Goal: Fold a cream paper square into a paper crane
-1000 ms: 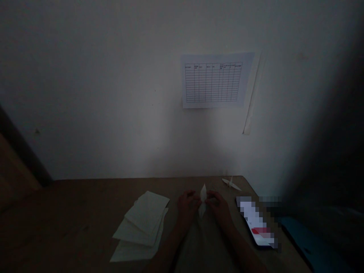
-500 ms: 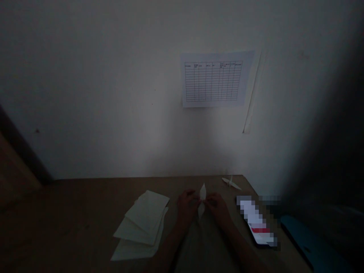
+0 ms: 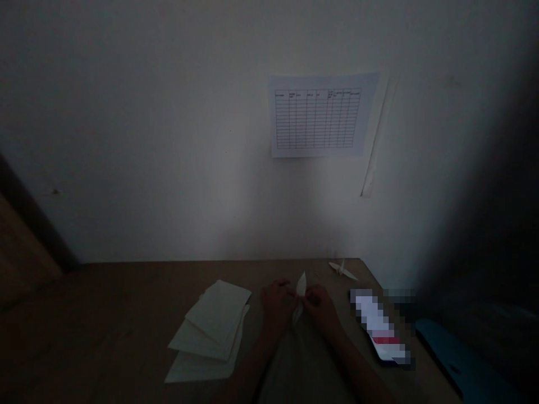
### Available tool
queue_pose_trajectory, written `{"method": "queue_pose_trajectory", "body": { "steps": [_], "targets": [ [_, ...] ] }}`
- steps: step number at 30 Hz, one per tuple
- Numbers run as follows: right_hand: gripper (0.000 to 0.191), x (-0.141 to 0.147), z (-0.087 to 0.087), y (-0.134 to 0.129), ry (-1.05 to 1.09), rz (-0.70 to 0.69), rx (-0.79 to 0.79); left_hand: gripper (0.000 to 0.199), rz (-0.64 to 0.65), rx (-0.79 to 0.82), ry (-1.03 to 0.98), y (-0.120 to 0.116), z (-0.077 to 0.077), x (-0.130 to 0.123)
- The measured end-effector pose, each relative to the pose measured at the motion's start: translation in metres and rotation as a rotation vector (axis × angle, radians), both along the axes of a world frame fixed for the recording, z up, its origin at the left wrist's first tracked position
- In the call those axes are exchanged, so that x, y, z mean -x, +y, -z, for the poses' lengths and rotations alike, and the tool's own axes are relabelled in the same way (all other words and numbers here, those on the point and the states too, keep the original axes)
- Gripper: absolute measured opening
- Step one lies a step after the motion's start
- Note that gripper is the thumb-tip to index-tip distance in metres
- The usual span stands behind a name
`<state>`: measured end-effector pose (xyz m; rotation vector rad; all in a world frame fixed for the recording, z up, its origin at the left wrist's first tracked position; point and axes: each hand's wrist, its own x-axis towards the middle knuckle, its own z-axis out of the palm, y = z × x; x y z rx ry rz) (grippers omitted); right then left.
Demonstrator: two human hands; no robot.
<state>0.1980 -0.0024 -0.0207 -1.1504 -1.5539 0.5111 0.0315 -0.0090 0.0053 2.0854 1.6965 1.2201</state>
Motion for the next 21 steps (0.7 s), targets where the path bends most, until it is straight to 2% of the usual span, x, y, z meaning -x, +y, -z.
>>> {"method": "queue_pose_trajectory", "body": {
  "steps": [5, 12, 21],
  "targets": [
    [0.030, -0.002, 0.002, 0.002, -0.015, -0.032, -0.026, 0.009, -0.006, -0.081, 0.043, -0.002, 0.001, 0.002],
    [0.016, -0.002, 0.006, -0.003, -0.178, -0.012, -0.169, 0.006, -0.034, -0.139, 0.076, 0.000, 0.003, 0.005],
    [0.011, -0.007, -0.002, -0.006, -0.307, 0.186, -0.245, 0.010, 0.034, -0.180, 0.083, 0.004, 0.013, 0.004]
  ]
}}
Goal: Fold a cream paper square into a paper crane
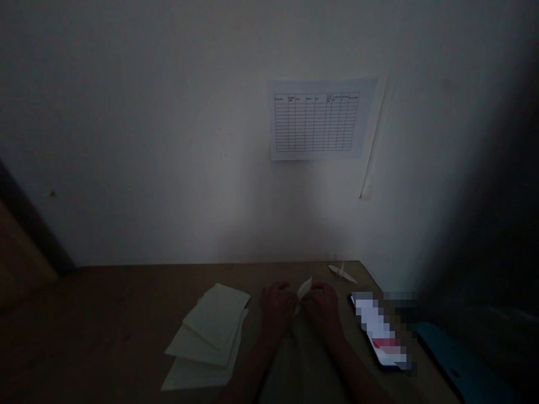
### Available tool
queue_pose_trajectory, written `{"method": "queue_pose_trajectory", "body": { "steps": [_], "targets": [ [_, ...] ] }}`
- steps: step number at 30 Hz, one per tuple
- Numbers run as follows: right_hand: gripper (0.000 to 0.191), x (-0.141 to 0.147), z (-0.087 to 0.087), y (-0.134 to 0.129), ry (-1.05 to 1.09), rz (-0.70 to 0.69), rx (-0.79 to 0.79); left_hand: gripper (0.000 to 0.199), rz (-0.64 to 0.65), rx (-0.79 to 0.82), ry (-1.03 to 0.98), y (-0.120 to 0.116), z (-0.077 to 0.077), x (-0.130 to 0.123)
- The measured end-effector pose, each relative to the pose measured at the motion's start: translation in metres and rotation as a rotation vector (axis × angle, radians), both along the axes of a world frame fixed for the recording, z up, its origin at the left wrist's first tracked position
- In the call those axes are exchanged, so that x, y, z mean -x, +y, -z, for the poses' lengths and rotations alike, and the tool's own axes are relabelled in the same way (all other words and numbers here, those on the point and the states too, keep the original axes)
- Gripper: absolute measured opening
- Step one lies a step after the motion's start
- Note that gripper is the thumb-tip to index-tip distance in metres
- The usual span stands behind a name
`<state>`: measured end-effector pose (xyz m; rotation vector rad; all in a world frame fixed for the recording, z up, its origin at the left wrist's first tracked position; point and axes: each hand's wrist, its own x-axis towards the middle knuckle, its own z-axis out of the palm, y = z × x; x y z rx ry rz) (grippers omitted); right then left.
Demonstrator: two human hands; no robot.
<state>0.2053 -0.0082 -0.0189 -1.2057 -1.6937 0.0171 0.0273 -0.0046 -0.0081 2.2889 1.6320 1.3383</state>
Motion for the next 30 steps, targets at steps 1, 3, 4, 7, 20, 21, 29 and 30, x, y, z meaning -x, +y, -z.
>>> {"method": "queue_pose_trajectory", "body": {
  "steps": [1, 3, 4, 7, 20, 21, 29, 30],
  "targets": [
    [0.011, 0.000, -0.001, -0.001, 0.007, 0.022, -0.004, 0.011, 0.013, 0.002, 0.001, 0.000, 0.001, 0.000],
    [0.013, -0.001, -0.003, -0.002, 0.026, 0.061, -0.007, 0.012, 0.042, 0.029, 0.006, -0.001, 0.000, 0.000],
    [0.014, -0.001, -0.004, -0.003, 0.037, 0.077, -0.004, 0.013, 0.055, 0.050, 0.008, -0.001, 0.000, 0.000],
    [0.017, -0.002, -0.005, -0.002, 0.078, 0.119, 0.021, 0.016, 0.070, 0.105, 0.014, -0.003, -0.005, 0.001],
    [0.012, 0.000, -0.001, -0.001, -0.073, 0.012, 0.070, 0.016, 0.035, 0.228, 0.099, -0.006, -0.016, -0.001],
    [0.011, 0.000, -0.001, -0.001, -0.097, 0.002, 0.080, 0.015, 0.029, 0.225, 0.100, -0.005, -0.016, 0.000],
    [0.007, 0.000, -0.003, 0.001, -0.200, 0.024, 0.174, 0.010, -0.012, 0.263, 0.112, 0.000, -0.010, 0.004],
    [0.008, 0.001, -0.004, 0.001, -0.207, 0.025, 0.182, 0.010, -0.005, 0.270, 0.108, 0.001, -0.009, 0.004]
  ]
}}
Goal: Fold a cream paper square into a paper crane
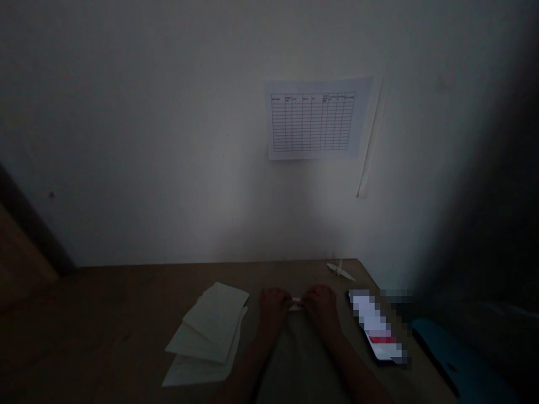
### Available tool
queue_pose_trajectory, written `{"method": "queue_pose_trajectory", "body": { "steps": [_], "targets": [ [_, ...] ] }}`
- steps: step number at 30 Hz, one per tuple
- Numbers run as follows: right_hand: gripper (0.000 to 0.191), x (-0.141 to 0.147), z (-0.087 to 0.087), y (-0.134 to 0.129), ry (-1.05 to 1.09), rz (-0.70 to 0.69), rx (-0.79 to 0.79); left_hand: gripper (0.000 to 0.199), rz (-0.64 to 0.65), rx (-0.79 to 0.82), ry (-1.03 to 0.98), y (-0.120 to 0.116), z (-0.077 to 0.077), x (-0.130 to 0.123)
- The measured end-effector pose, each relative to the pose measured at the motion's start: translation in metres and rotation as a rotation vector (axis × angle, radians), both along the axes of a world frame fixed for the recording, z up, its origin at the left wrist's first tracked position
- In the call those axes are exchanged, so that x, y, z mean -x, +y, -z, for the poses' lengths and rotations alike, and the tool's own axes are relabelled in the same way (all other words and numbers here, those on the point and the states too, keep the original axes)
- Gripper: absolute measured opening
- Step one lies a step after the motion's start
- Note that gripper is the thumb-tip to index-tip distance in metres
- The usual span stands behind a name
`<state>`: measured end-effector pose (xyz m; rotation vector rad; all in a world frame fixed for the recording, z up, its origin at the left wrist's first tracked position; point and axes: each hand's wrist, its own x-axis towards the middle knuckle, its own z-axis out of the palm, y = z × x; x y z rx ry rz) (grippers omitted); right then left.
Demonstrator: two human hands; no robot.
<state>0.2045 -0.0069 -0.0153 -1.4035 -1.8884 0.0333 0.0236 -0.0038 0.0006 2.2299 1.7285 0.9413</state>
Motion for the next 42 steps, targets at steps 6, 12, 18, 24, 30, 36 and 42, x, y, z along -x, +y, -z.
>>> {"method": "queue_pose_trajectory", "body": {
  "steps": [6, 12, 18, 24, 30, 36, 42],
  "targets": [
    [0.009, 0.003, 0.002, 0.001, -0.055, -0.006, 0.048, 0.013, -0.010, 0.016, -0.025, -0.001, 0.001, -0.001],
    [0.009, 0.004, 0.000, 0.000, -0.041, -0.008, 0.073, 0.012, -0.042, 0.033, 0.009, -0.003, -0.003, -0.004],
    [0.028, -0.004, -0.007, -0.001, 0.079, -0.049, 0.057, 0.013, -0.033, -0.013, -0.005, 0.000, -0.007, 0.006],
    [0.022, -0.013, -0.005, 0.000, 0.086, -0.078, -0.003, 0.013, -0.014, 0.018, -0.016, 0.002, -0.006, 0.011],
    [0.006, -0.010, 0.002, 0.007, 0.043, -0.026, -0.032, 0.014, -0.033, -0.023, -0.005, 0.000, -0.005, 0.009],
    [0.006, -0.009, 0.002, 0.008, 0.012, -0.029, 0.036, 0.009, -0.013, -0.046, 0.054, -0.002, -0.008, 0.006],
    [0.024, -0.008, -0.003, -0.002, 0.093, -0.126, 0.054, 0.008, 0.034, -0.051, 0.041, -0.004, -0.008, 0.004]
  ]
}}
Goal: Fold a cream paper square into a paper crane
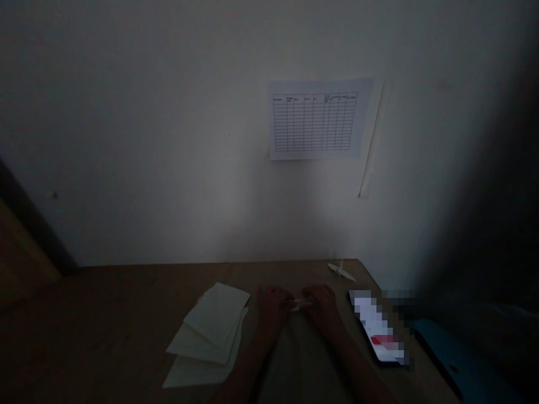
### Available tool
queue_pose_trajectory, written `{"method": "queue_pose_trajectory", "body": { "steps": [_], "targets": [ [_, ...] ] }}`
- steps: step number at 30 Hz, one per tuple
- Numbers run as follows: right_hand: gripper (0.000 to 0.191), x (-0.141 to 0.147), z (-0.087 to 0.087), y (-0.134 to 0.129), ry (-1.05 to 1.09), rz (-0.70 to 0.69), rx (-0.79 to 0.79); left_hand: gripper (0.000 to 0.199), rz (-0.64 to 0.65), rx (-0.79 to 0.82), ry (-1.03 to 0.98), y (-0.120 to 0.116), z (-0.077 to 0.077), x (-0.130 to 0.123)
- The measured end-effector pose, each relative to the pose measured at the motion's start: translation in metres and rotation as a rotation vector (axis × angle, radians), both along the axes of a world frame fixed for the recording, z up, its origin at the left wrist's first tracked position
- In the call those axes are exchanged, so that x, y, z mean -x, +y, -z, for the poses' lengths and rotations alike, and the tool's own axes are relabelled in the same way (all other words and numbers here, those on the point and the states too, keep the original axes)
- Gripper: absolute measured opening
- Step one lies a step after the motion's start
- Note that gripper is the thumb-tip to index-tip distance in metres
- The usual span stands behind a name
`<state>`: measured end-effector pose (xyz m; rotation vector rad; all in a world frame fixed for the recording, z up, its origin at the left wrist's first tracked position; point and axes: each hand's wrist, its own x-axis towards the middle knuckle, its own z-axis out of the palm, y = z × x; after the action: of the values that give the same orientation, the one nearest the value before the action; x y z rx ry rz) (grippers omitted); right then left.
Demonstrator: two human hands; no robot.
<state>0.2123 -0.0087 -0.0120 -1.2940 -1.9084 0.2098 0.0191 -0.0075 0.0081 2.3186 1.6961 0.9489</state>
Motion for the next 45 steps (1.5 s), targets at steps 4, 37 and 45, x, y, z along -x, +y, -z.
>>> {"method": "queue_pose_trajectory", "body": {
  "steps": [4, 37, 45],
  "targets": [
    [0.020, -0.002, -0.005, -0.003, -0.007, -0.045, 0.002, 0.008, -0.037, 0.051, -0.005, 0.001, 0.000, 0.002],
    [0.026, 0.010, -0.004, -0.006, -0.089, 0.001, -0.027, 0.014, -0.070, 0.116, 0.105, 0.000, -0.002, -0.001],
    [0.030, 0.008, -0.003, -0.003, -0.105, 0.041, 0.033, 0.011, -0.018, 0.075, 0.079, 0.000, 0.002, -0.002]
  ]
}}
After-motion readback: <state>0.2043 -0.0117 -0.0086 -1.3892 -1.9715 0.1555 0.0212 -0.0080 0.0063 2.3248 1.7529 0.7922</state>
